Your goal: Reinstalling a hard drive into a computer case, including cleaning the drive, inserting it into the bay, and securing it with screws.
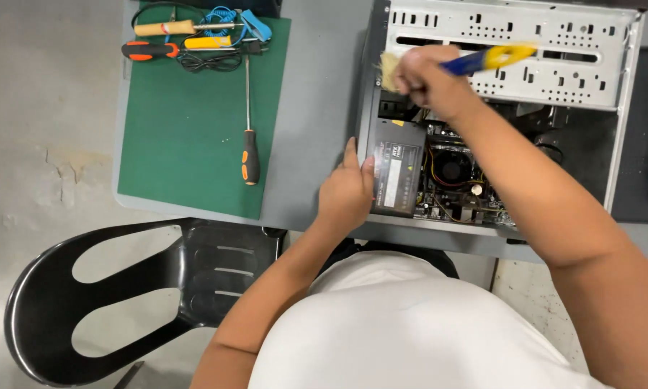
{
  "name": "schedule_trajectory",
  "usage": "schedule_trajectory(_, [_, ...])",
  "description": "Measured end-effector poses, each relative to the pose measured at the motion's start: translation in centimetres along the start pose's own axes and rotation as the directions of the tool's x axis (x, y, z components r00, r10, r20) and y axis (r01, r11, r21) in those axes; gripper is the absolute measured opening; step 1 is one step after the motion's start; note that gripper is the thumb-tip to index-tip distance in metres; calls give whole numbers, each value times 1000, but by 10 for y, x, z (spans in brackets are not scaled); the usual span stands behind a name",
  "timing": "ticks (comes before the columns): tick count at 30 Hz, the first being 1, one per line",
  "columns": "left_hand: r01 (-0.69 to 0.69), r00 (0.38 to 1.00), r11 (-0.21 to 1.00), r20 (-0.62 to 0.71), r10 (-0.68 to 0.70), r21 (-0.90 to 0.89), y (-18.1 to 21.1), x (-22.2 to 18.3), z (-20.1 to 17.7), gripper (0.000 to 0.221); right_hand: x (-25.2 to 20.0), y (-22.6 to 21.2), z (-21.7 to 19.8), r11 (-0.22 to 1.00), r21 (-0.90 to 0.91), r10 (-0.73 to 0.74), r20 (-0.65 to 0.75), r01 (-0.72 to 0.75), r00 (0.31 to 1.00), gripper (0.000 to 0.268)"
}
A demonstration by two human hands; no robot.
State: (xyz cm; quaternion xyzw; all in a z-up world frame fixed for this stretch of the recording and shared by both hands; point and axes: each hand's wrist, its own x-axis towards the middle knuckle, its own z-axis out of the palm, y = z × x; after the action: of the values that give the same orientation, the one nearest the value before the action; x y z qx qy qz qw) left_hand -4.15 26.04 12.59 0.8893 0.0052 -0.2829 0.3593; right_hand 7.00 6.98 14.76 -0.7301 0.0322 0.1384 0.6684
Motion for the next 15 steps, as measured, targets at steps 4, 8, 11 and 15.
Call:
schedule_trajectory(4, [-46, 999, 999, 0, 46, 21, 1, -1, -1, 66, 8, -14, -30, 994, -83, 74, 14, -73, 997, 50])
schedule_trajectory(8, [-52, 999, 998, -7, 53, 33, -1, -3, -1, 65, 56, 12, -63, 158, -965, -230, -241, -208, 943, 32])
schedule_trajectory(11, [-3, 1000, 1000, -9, 3, -5, 1, -3, 1, 66, 58, 35, -57, 845, -490, -386, -280, 214, 879, 21])
schedule_trajectory(15, [-100, 994, 995, -56, 98, -24, -3, -9, 0, 71, 9, -7, -82, 962, -266, 1, -195, -54, 981, 27])
